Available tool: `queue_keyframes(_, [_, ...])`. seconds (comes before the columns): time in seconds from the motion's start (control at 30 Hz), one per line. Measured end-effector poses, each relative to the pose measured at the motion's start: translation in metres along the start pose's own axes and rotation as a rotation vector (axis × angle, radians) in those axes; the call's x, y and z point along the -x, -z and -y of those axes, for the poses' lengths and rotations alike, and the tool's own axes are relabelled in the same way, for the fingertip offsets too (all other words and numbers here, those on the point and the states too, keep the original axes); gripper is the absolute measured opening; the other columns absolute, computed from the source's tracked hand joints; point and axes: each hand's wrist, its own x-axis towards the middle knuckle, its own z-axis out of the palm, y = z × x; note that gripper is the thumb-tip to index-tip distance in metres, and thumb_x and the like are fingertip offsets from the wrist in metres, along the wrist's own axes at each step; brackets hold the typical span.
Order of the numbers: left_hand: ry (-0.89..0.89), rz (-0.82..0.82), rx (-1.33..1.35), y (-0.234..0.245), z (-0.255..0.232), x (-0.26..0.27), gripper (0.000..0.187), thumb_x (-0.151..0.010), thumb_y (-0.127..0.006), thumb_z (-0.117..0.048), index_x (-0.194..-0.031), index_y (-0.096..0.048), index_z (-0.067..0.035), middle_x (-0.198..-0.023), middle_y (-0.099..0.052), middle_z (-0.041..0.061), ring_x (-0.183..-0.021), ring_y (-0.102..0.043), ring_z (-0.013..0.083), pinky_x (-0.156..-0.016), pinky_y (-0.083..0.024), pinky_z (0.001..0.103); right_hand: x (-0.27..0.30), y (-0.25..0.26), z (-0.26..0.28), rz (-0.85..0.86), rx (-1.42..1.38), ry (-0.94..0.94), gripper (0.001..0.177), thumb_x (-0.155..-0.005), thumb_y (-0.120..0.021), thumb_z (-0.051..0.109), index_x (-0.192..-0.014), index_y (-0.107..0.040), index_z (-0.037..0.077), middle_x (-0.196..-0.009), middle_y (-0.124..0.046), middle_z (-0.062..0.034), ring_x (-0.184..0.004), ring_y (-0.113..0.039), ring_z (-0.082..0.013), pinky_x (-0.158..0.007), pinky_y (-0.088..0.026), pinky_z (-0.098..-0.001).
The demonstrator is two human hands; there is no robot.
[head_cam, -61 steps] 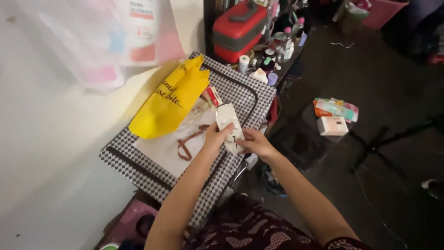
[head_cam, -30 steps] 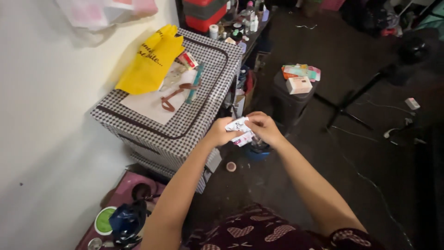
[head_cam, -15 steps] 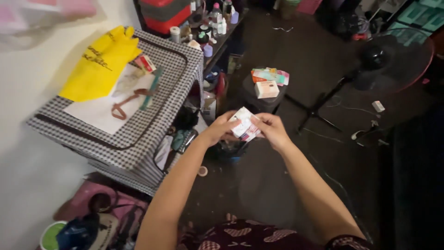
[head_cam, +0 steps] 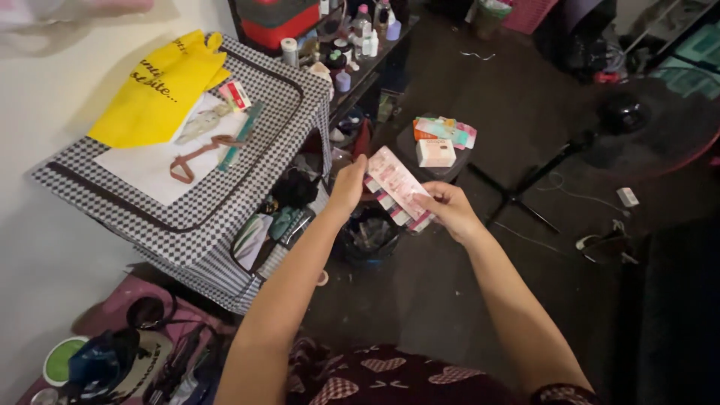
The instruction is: Organize and sort various personal items and clutter on a shelf and floor
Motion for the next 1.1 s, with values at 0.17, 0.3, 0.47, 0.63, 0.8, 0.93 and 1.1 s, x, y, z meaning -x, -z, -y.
queue_keyframes(0.17, [-0.229, -0.048, -0.352, 0.007, 0.024, -0.036, 0.058, -0.106, -0.050, -0.051, -0.094, -0.074, 0.001, -0.087, -0.073, 0.008, -0.083, -0.063, 0.0142, -0.074, -0.051, 0.032, -0.008, -0.005, 0.006, 0.113, -0.025, -0.155, 0.026, -0.094, -0.067, 0.015, -0.117, -0.067, 0.001, -0.095, -0.073, -0.0075, -0.077, -0.074, -0.0157, -0.064, -0.064, -0.0292])
queue_keyframes(0.3, [-0.183, 0.218, -0.231, 0.012, 0.054, -0.075, 0.057, -0.105, -0.050, -0.052, -0.106, -0.075, 0.000, -0.102, -0.076, 0.006, -0.094, -0.067, 0.0118, -0.087, -0.052, 0.032, -0.026, -0.026, 0.019, 0.170, 0.031, -0.160, 0.037, -0.090, -0.071, 0.006, -0.126, -0.065, 0.001, -0.105, -0.071, -0.0068, -0.086, -0.066, -0.0122, -0.070, -0.052, -0.0278])
queue_keyframes(0.47, [0.321, 0.313, -0.239, 0.062, -0.007, -0.107, 0.074, -0.102, -0.032, -0.066, -0.105, -0.074, -0.006, -0.093, -0.077, 0.005, -0.077, -0.063, 0.0203, -0.073, -0.048, 0.037, -0.069, -0.022, -0.002, 0.067, 0.018, -0.267, 0.041, -0.085, -0.071, 0.005, -0.126, -0.066, 0.002, -0.105, -0.074, -0.0066, -0.087, -0.071, -0.0157, -0.075, -0.059, -0.0331])
queue_keyframes(0.63, [-0.124, -0.104, -0.808, 0.212, 0.018, -0.199, 0.058, -0.094, -0.054, -0.057, -0.099, -0.078, -0.004, -0.098, -0.078, 0.018, -0.093, -0.073, 0.0355, -0.087, -0.054, 0.047, -0.113, -0.040, -0.020, -0.199, -0.086, -0.269, 0.034, -0.089, -0.071, 0.005, -0.121, -0.065, 0.000, -0.106, -0.073, -0.0078, -0.089, -0.071, -0.0171, -0.079, -0.059, -0.0331])
queue_keyframes(0.8, [0.027, -0.508, -1.286, 0.349, -0.041, -0.180, 0.049, -0.080, -0.074, -0.037, -0.115, -0.069, -0.003, -0.119, -0.068, 0.023, -0.111, -0.065, 0.0391, -0.094, -0.052, 0.050, -0.147, -0.072, -0.046, -0.335, -0.134, -0.096, 0.029, -0.093, -0.069, 0.005, -0.122, -0.065, 0.000, -0.109, -0.073, -0.0085, -0.093, -0.071, -0.0174, -0.082, -0.058, -0.0337])
queue_keyframes(0.93, [0.417, -0.561, -1.559, 0.403, -0.069, -0.170, 0.073, -0.082, -0.075, -0.036, -0.147, -0.048, -0.015, -0.148, -0.048, 0.019, -0.134, -0.048, 0.0401, -0.103, -0.046, 0.051, -0.154, -0.086, -0.061, -0.477, -0.191, 0.008, 0.027, -0.096, -0.068, 0.004, -0.122, -0.065, 0.000, -0.112, -0.073, -0.0084, -0.098, -0.071, -0.0176, -0.086, -0.058, -0.0341])
queue_keyframes(1.1, [0.243, -0.469, -1.627, 0.444, -0.014, -0.209, 0.077, -0.081, -0.074, -0.038, -0.149, -0.044, -0.018, -0.154, -0.042, 0.011, -0.143, -0.038, 0.0319, -0.113, -0.036, 0.050, -0.152, -0.093, -0.047, -0.612, -0.189, -0.011, 0.025, -0.098, -0.067, 0.004, -0.123, -0.065, 0.000, -0.111, -0.072, -0.0075, -0.097, -0.071, -0.0177, -0.085, -0.058, -0.0341])
